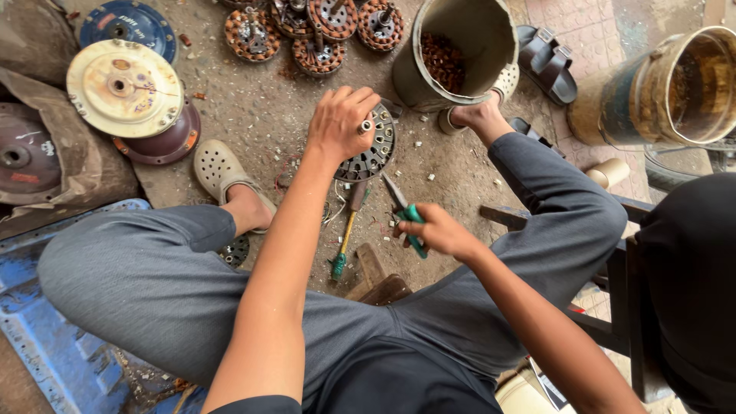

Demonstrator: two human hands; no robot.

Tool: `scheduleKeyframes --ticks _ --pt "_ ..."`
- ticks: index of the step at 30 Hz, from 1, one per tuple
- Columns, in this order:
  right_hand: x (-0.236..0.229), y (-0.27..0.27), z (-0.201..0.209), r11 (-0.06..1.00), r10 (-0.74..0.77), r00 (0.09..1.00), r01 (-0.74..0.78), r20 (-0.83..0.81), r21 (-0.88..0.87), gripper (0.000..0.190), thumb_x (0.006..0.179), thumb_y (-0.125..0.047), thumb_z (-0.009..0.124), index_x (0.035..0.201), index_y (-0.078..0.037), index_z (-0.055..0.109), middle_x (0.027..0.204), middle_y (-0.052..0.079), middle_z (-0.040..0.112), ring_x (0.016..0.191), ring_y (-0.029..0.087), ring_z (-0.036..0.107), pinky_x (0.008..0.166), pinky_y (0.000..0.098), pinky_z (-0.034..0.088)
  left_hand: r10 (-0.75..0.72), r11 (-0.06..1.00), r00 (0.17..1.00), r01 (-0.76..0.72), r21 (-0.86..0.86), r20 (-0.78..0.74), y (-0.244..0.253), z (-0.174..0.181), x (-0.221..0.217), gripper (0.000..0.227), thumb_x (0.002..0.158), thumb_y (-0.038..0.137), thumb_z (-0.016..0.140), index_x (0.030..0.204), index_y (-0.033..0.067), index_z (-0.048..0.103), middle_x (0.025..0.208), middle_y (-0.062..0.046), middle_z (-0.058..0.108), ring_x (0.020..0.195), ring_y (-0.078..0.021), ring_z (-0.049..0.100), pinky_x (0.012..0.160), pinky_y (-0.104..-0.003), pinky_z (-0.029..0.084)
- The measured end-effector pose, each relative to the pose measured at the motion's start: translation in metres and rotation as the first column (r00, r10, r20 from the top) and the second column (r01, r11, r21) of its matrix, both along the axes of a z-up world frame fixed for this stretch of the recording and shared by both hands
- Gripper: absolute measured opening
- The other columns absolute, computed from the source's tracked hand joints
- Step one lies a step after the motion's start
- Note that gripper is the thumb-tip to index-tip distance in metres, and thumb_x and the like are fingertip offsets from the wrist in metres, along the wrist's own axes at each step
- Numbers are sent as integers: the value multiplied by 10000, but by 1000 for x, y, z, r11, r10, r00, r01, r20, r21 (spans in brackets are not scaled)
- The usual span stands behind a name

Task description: The person sits on the floor and uses pliers to remove copper windings from circular motor stators. They pull the wires out of the slots and place the copper pieces into a nearby bucket. The person handles multiple stators, working on them one at a time.

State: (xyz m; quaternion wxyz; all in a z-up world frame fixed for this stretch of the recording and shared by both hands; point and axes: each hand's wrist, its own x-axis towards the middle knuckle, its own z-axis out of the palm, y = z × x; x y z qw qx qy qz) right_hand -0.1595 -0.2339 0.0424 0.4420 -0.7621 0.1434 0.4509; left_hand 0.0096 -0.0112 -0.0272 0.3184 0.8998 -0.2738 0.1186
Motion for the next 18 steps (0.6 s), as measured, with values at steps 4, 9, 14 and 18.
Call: scheduleKeyframes --ticks 4,9,14,18 --pt "14 -2 10 996 -92 979 90 183 16 466 913 -101 629 1366 -22 553 950 116 700 798 180 667 706 330 536 44 999 999 -44 21 22 -4 -13 0 435 749 77 538 1138 38 729 1166 -136 732 940 -253 658 749 -369 490" --pt "21 11 28 997 -81 949 80 304 14 647 810 -22 596 1440 -86 464 1012 91 751 823 136 651 715 312 517 335 942 940 -335 10 -61 -18 -7 -19 309 870 127 600 1143 21 699 1068 -130 706 919 -248 614 804 -400 452" --pt "20 11 43 910 -350 937 337 14 240 468 899 -2 457 1365 2 503 1117 137 761 893 190 707 552 294 470 518 847 835 -471 246 -185 -24 10 -41 418 864 359 701 1113 31 628 1010 -155 637 922 -261 573 928 -484 413" --pt "30 17 48 852 -408 903 430 -135 299 489 904 18 393 1389 -12 440 1144 161 716 958 261 743 647 347 661 514 858 800 -474 200 -309 -24 22 -51 484 899 413 719 1160 29 581 1092 -157 616 1021 -277 575 979 -469 422"
